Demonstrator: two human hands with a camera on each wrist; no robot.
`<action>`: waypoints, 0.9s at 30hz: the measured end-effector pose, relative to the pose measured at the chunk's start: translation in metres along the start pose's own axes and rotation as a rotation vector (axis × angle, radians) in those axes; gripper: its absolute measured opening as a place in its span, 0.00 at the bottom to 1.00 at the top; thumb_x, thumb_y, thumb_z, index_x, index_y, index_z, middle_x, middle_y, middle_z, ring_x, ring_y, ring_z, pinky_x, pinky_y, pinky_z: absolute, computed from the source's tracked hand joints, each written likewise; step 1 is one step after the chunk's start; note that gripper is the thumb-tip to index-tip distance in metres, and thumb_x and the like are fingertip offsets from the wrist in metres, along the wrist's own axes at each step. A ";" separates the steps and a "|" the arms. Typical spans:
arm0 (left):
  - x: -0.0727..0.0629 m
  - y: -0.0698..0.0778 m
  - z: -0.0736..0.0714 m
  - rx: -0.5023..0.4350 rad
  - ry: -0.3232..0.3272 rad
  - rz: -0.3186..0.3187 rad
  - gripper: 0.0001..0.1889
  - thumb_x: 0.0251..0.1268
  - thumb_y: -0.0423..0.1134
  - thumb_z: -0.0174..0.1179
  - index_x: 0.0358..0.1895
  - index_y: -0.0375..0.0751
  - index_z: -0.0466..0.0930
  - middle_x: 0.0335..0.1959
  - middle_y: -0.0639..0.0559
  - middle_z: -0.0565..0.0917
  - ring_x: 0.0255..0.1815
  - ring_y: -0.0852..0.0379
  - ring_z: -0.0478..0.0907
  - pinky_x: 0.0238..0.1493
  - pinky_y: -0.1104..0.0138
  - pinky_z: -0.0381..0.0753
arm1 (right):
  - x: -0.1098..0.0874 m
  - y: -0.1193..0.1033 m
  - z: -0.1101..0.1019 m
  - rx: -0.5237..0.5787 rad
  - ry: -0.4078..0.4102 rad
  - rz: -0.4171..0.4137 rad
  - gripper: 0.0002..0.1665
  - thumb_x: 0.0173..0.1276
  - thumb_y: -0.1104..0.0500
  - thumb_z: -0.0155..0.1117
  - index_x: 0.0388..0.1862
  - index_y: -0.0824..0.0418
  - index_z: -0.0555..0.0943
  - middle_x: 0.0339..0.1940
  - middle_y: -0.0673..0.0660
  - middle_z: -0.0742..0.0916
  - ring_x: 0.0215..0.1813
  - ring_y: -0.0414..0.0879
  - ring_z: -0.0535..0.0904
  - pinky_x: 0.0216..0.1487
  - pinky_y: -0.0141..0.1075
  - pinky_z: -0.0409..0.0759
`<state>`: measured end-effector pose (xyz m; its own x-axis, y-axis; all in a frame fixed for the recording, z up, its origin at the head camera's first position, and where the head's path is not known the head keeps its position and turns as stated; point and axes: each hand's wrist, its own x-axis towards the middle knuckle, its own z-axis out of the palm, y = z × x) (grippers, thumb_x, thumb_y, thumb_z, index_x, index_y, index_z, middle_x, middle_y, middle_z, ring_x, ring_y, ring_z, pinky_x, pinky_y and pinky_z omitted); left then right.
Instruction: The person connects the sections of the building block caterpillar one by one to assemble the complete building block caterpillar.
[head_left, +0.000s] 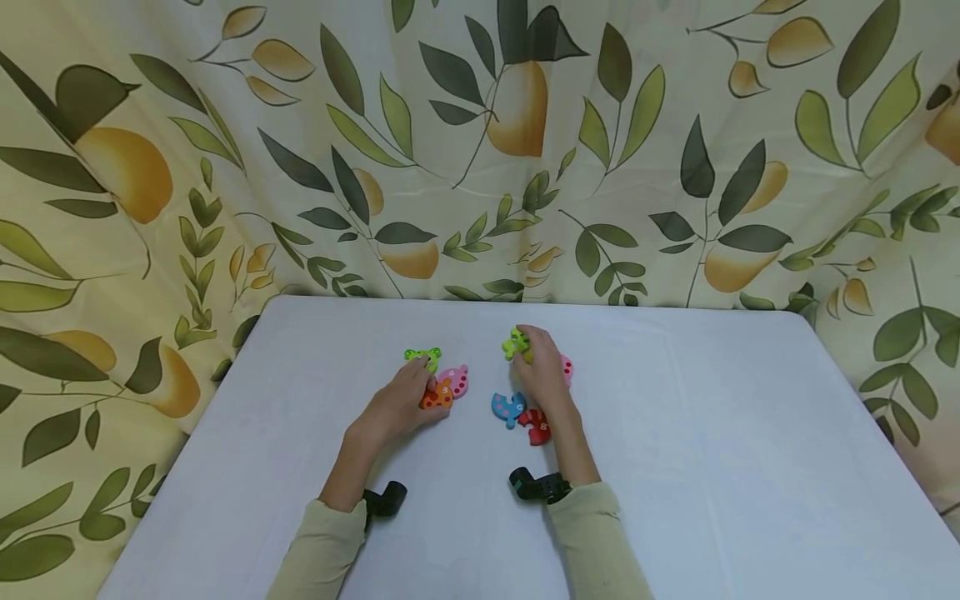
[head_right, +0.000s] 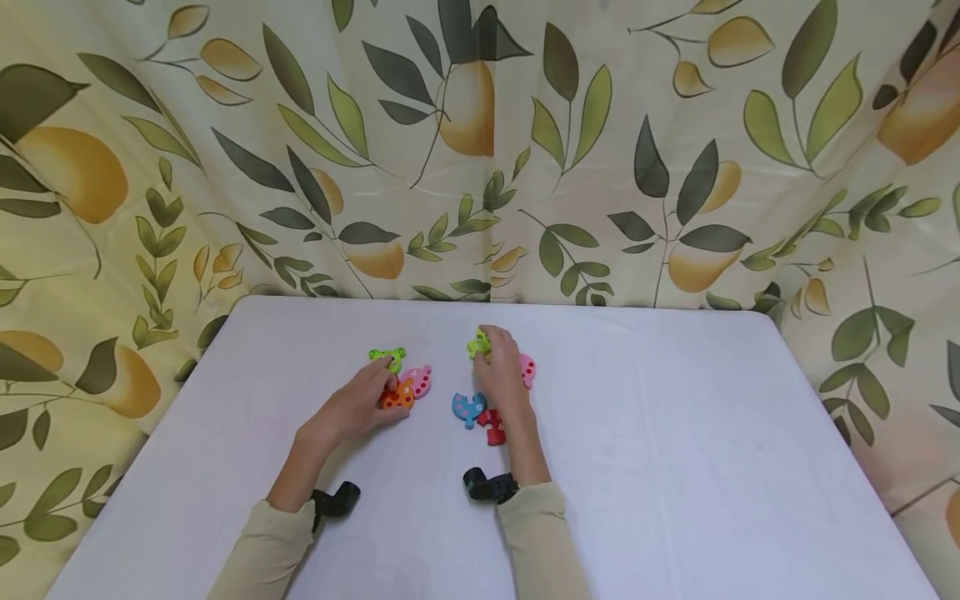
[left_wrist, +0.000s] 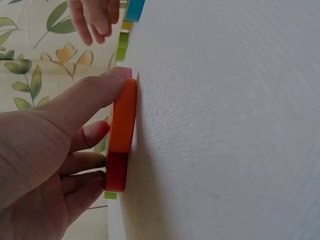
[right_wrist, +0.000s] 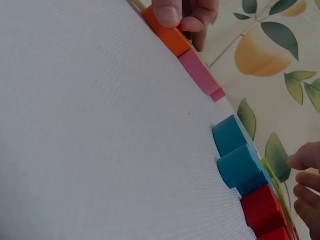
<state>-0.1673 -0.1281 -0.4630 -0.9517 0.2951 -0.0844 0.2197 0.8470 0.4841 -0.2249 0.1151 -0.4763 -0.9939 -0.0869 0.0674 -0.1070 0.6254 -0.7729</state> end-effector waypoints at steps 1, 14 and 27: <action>0.000 0.000 0.000 0.002 -0.001 0.000 0.20 0.57 0.50 0.69 0.39 0.43 0.70 0.75 0.42 0.61 0.77 0.45 0.56 0.71 0.51 0.67 | 0.000 0.000 0.000 -0.002 0.002 0.001 0.29 0.71 0.63 0.55 0.70 0.61 0.66 0.72 0.61 0.69 0.74 0.56 0.62 0.74 0.52 0.64; 0.002 -0.001 0.001 0.022 -0.007 0.002 0.20 0.56 0.51 0.69 0.39 0.43 0.70 0.75 0.42 0.61 0.77 0.46 0.57 0.72 0.52 0.66 | 0.001 0.000 0.001 -0.024 -0.094 0.042 0.36 0.68 0.57 0.60 0.74 0.60 0.62 0.76 0.62 0.64 0.77 0.60 0.56 0.75 0.56 0.59; 0.002 -0.001 0.000 0.070 -0.061 0.003 0.33 0.61 0.54 0.64 0.70 0.57 0.68 0.77 0.43 0.57 0.78 0.44 0.53 0.70 0.46 0.67 | 0.001 0.003 0.003 -0.124 -0.036 0.012 0.26 0.70 0.56 0.59 0.65 0.63 0.74 0.74 0.66 0.67 0.75 0.62 0.60 0.75 0.55 0.59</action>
<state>-0.1698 -0.1285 -0.4642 -0.9368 0.3221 -0.1369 0.2388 0.8742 0.4227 -0.2257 0.1151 -0.4806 -0.9939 -0.1049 0.0342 -0.0994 0.7171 -0.6898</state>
